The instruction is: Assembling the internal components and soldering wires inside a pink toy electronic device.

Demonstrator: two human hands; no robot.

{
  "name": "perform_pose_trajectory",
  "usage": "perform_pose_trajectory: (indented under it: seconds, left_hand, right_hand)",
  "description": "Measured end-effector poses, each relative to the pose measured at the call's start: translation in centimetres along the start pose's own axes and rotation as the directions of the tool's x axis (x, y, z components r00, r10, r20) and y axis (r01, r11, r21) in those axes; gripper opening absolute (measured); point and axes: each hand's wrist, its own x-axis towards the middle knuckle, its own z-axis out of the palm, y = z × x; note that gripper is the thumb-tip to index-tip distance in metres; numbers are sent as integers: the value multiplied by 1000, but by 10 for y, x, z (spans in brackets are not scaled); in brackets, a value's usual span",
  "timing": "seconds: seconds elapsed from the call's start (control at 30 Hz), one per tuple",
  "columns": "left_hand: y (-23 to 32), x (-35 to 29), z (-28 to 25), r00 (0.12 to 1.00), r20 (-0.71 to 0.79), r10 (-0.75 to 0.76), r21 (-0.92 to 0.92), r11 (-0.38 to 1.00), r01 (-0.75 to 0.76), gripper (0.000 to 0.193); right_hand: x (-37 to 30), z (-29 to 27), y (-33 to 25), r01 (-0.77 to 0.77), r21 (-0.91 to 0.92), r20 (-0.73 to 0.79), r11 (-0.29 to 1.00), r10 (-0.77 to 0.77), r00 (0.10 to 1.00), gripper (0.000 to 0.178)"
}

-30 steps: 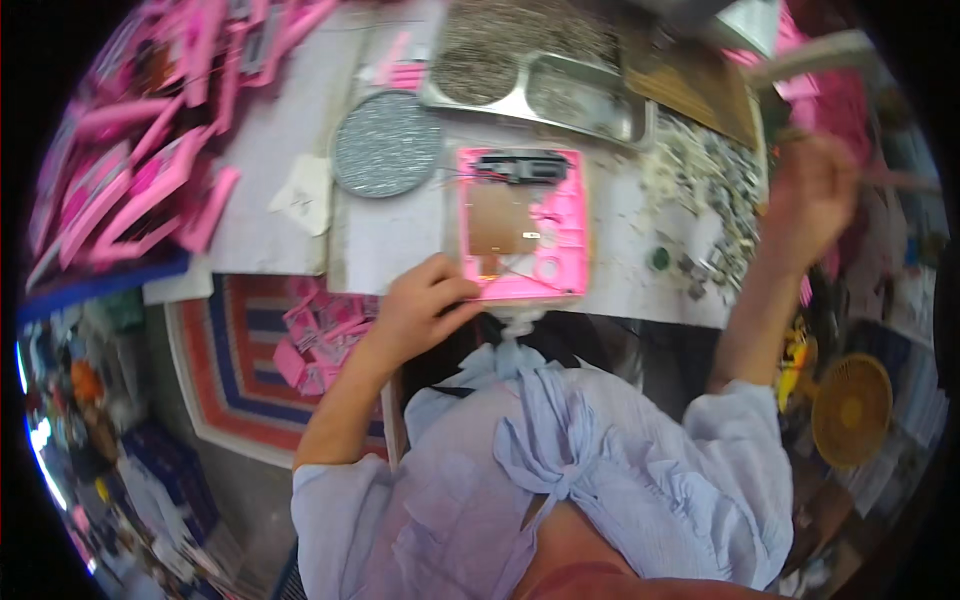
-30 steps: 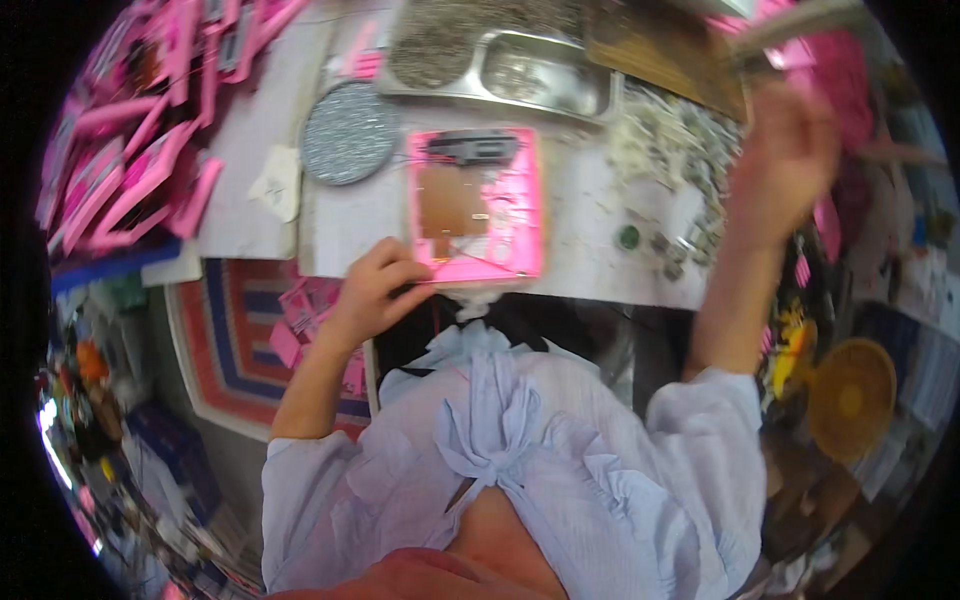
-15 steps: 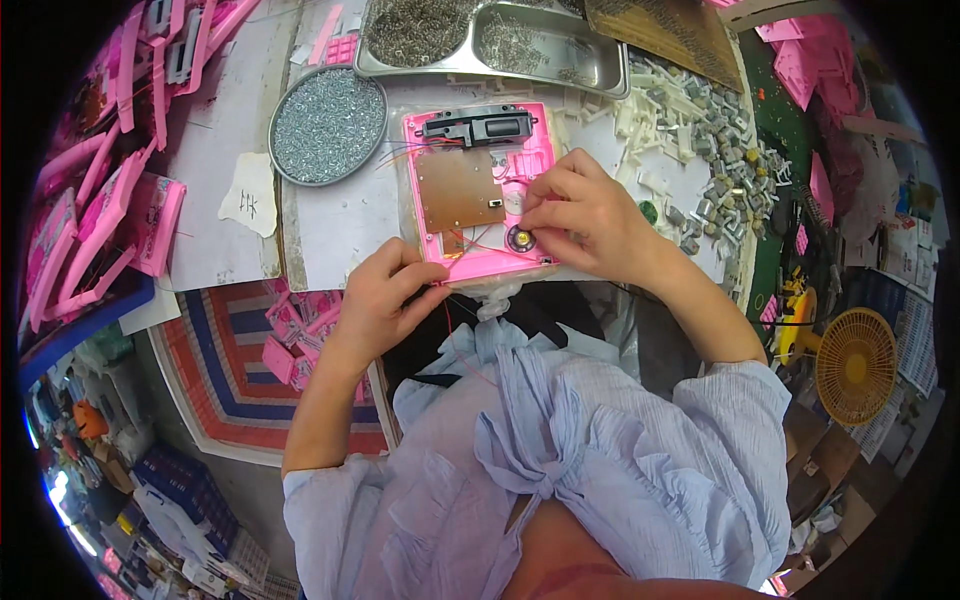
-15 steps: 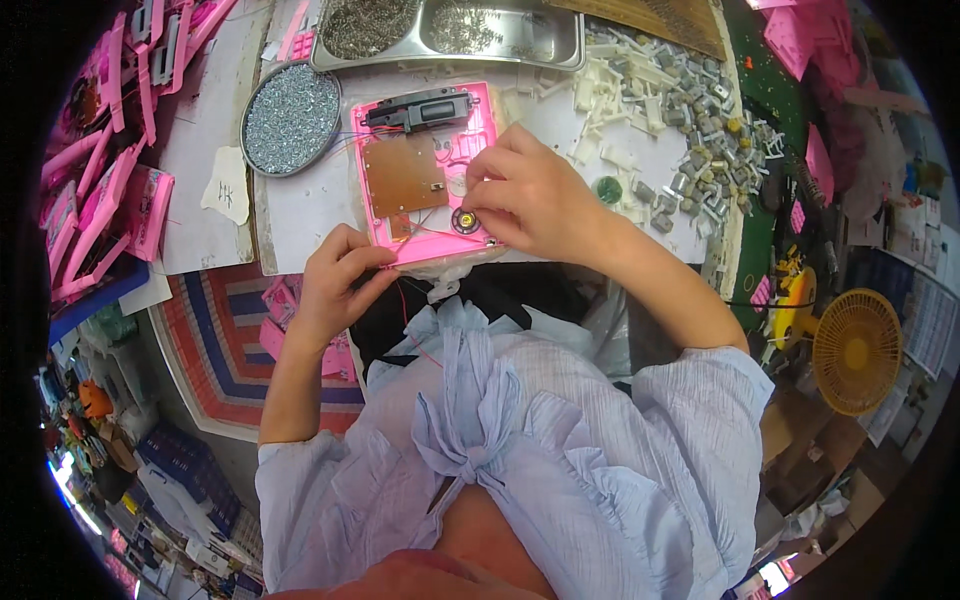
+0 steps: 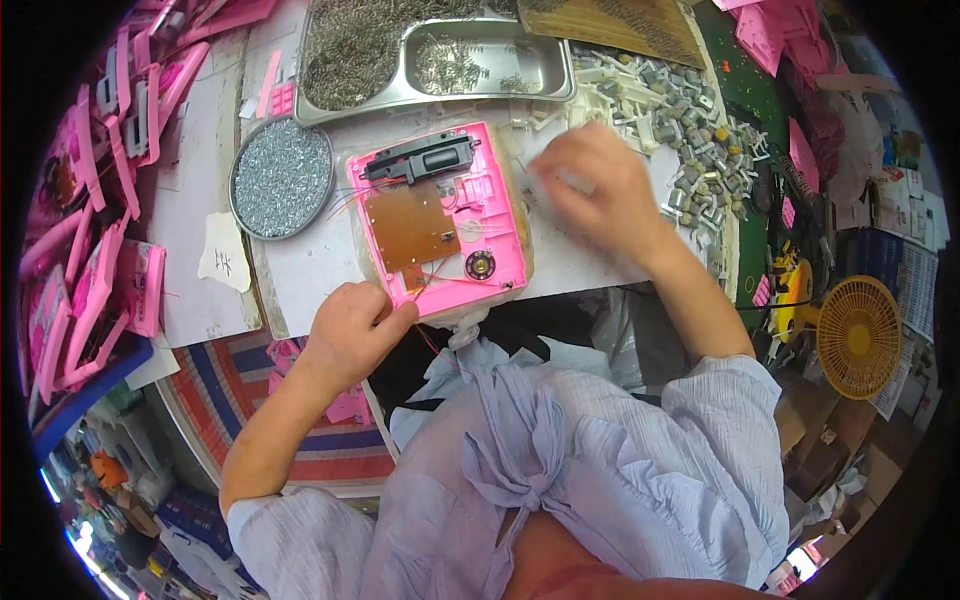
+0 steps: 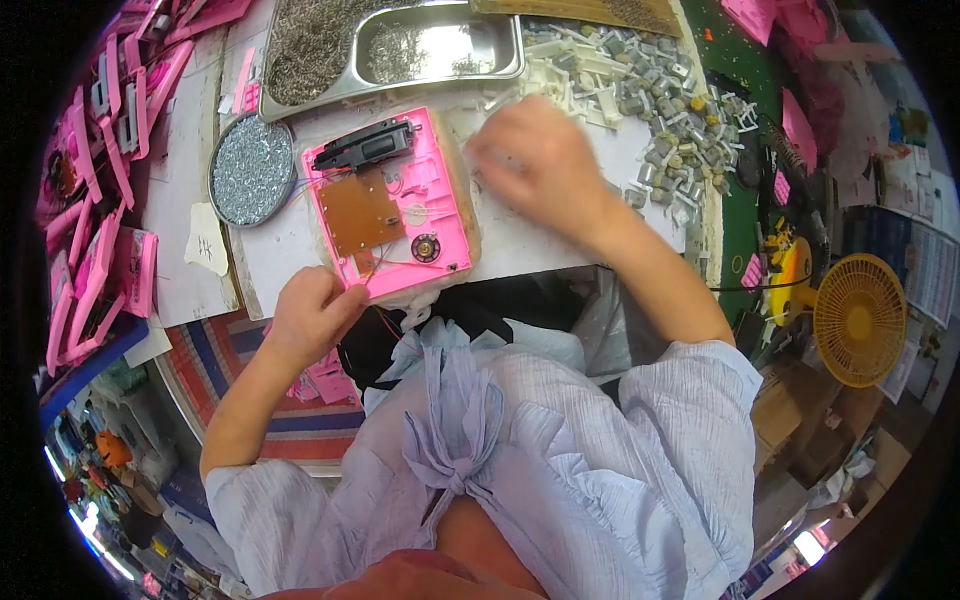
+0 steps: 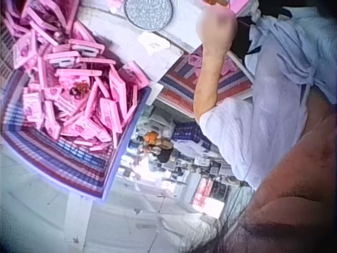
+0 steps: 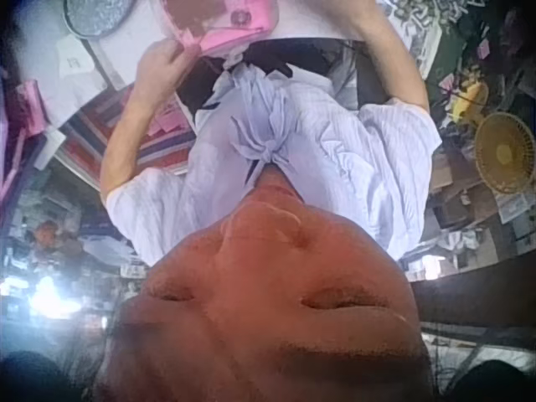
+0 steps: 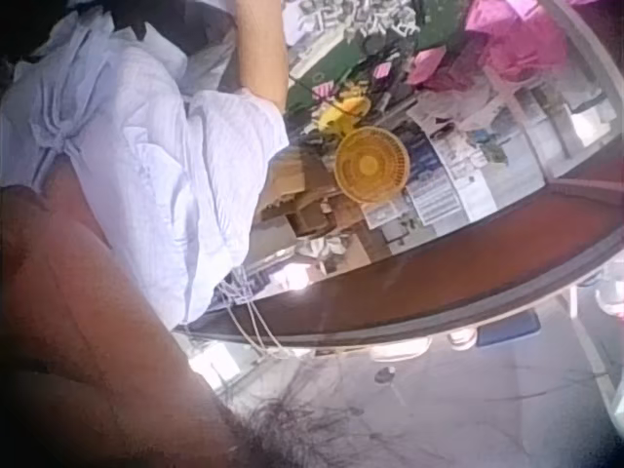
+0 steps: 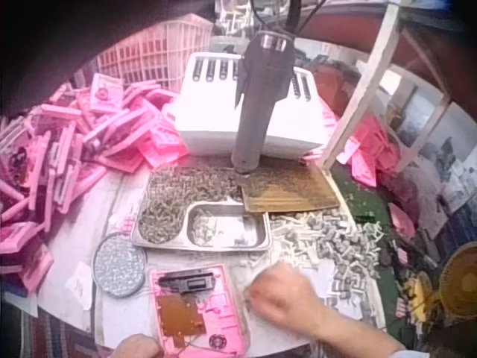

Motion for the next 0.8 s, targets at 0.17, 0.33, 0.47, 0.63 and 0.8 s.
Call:
perform_pose_trajectory:
  seconds: [0.17, 0.33, 0.47, 0.63, 0.8]
  left_hand:
    - [6, 46, -47, 977, 212, -20, -203, 977, 64, 31]
    - [12, 95, -41, 994, 57, 97, -143, 986, -89, 27]
    - [13, 102, -10, 989, 29, 143, -56, 988, -141, 27]
    - [26, 93, 4, 1000, -14, -13, -12, 1000, 12, 27]
    - [37, 107, -4, 990, -4, -142, -91, 986, 141, 24]
  right_hand:
    - [6, 11, 51, -80, -413, -17, 907, 81, 997, 17]
    - [9, 9, 52, -55, -456, 54, 888, 89, 995, 11]
    - [2, -10, 41, -137, -216, 22, 967, 145, 989, 13]
    - [-25, -47, 11, -402, 344, 18, 849, 422, 907, 23]
    - [-58, -58, 0, -501, 475, 11, 723, 565, 825, 23]
